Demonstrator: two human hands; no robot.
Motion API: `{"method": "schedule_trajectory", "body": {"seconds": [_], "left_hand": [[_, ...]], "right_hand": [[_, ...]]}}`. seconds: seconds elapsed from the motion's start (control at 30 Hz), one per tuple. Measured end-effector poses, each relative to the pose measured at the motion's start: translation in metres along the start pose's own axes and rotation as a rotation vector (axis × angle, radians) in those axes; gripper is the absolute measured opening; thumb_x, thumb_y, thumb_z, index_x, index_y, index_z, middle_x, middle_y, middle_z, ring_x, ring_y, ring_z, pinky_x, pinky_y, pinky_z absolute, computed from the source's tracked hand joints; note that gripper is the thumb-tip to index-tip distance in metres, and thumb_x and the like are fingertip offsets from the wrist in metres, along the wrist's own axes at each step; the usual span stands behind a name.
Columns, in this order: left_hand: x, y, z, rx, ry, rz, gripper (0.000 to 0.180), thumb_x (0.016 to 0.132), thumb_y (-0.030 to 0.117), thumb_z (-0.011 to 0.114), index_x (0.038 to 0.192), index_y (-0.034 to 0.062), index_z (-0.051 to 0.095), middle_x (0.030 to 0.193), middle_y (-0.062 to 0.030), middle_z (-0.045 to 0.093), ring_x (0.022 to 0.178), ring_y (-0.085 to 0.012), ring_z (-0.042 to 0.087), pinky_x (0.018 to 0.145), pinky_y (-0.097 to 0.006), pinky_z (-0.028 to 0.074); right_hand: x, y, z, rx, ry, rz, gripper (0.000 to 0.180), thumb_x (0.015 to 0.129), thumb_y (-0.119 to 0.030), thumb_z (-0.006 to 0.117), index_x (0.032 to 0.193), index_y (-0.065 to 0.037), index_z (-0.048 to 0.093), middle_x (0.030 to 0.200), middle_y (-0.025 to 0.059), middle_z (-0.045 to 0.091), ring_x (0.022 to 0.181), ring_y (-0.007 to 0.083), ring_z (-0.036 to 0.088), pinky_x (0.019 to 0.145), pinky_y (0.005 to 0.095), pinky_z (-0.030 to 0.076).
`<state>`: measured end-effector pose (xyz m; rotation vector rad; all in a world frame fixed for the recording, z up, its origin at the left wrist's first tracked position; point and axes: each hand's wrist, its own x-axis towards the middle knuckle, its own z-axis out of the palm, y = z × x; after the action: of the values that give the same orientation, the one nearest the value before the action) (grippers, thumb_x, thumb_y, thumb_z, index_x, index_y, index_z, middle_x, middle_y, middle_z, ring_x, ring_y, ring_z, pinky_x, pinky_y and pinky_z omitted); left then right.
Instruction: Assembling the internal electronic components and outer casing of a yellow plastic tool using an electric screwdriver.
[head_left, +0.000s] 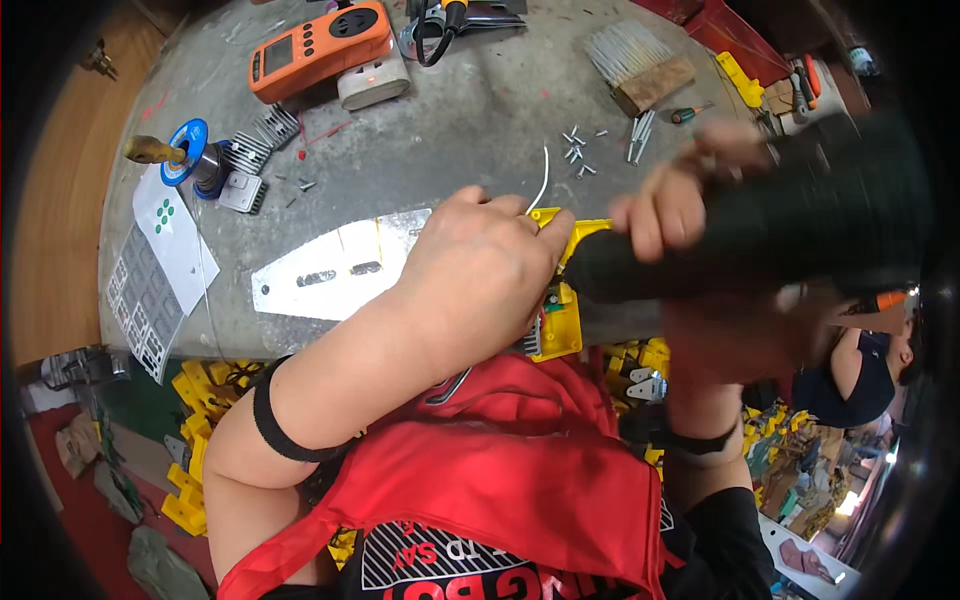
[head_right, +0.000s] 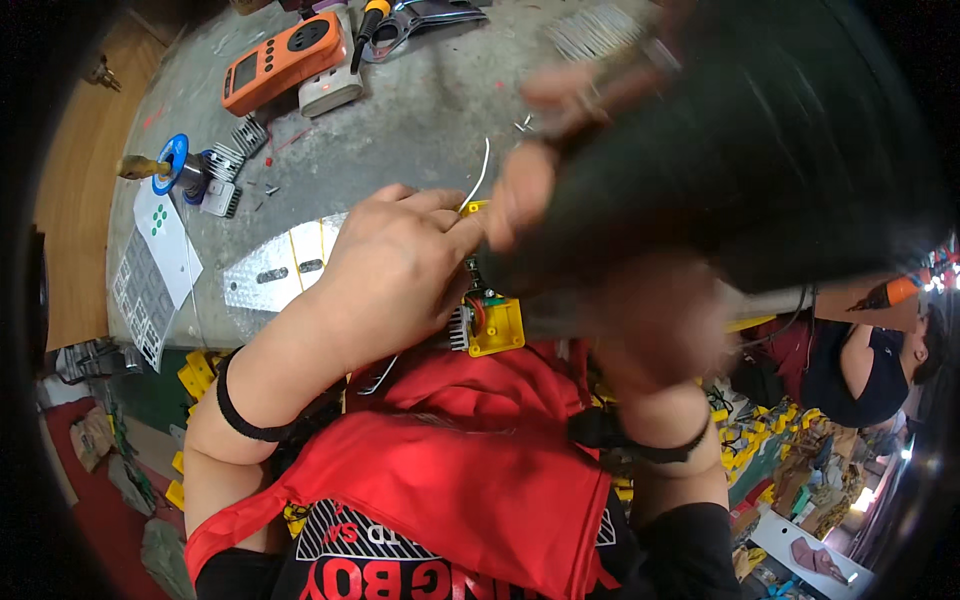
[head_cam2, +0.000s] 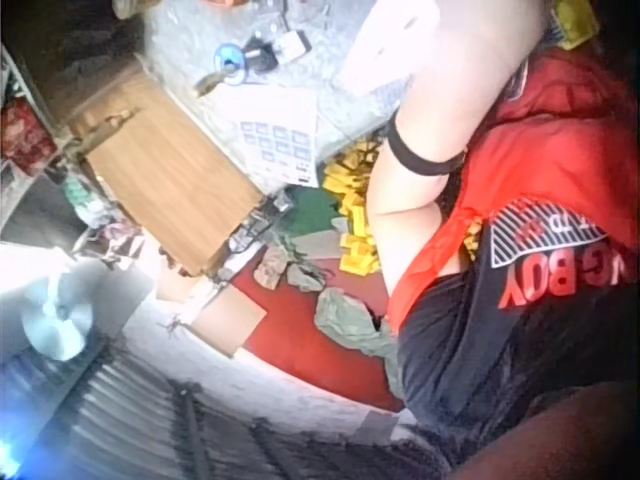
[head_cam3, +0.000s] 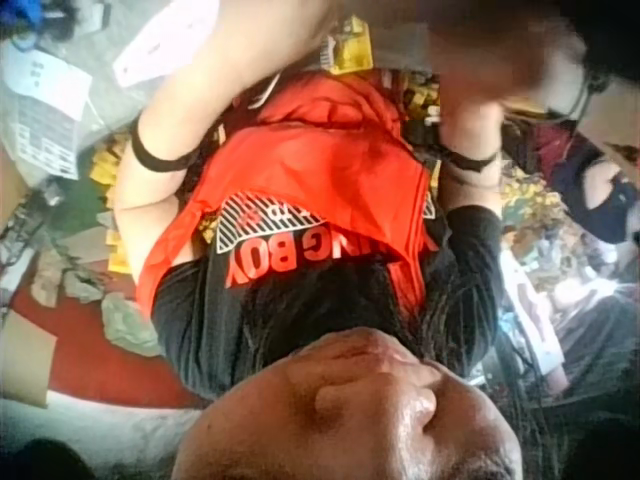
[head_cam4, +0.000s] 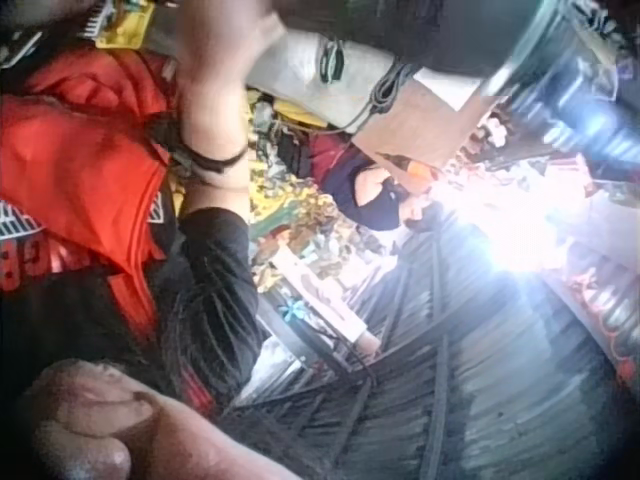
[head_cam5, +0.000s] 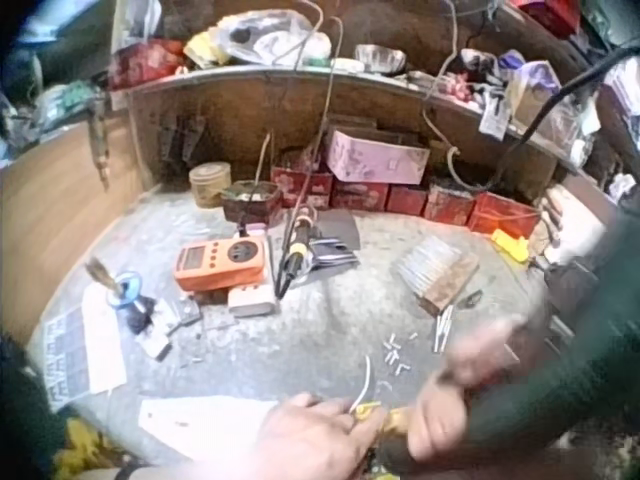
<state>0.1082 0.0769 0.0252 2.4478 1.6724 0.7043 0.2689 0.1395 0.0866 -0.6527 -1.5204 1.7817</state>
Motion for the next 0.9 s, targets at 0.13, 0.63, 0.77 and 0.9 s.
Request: {"method": "schedule_trajectory", "body": {"seconds": [0.13,0.63,0.77,0.9], "left_hand": [[-0.001,0.0,0.001,0.01,0.004,-0.038,0.028,0.069,0.015,0.065,0.094,0.0039,0.061,0.066,-0.006,0.062,0.075,-0.023,0.061,0.068,-0.034,0.043],[0.005,0.005,-0.012,0.004,-0.129,-0.032,0.046,0.065,0.011,0.066,0.11,0.0022,0.06,0.084,-0.0123,0.066,0.091,-0.0264,0.062,0.076,-0.037,0.044],[0.004,0.007,-0.016,-0.015,-0.072,-0.017,0.054,0.066,0.007,0.063,0.119,0.0004,0.058,0.092,-0.015,0.066,0.097,-0.0286,0.062,0.08,-0.038,0.046],[-0.005,0.002,-0.019,-0.005,0.004,-0.048,0.052,0.068,0.004,0.062,0.119,0.0025,0.058,0.095,-0.0132,0.066,0.096,-0.0301,0.062,0.08,-0.041,0.047]], "right_hand": [[0.001,0.006,0.017,-0.146,0.036,-0.238,0.063,0.082,-0.063,0.053,0.102,-0.003,0.046,0.068,0.0026,0.046,0.059,0.0157,0.049,0.064,0.0323,0.042],[0.007,-0.007,0.004,-0.028,-0.018,-0.11,0.067,0.076,-0.052,0.071,0.109,0.002,0.051,0.081,0.0044,0.057,0.082,0.0117,0.055,0.076,0.0265,0.044],[0.002,-0.053,-0.042,-0.153,0.195,-0.304,0.062,0.077,-0.047,0.07,0.11,0.003,0.053,0.072,0.0053,0.059,0.062,0.0137,0.058,0.061,0.0263,0.049],[0.024,-0.067,-0.159,-0.814,0.525,0.025,0.05,0.08,-0.038,0.069,0.108,0.002,0.058,0.076,0.0072,0.063,0.068,0.0152,0.061,0.064,0.0284,0.049]]}}
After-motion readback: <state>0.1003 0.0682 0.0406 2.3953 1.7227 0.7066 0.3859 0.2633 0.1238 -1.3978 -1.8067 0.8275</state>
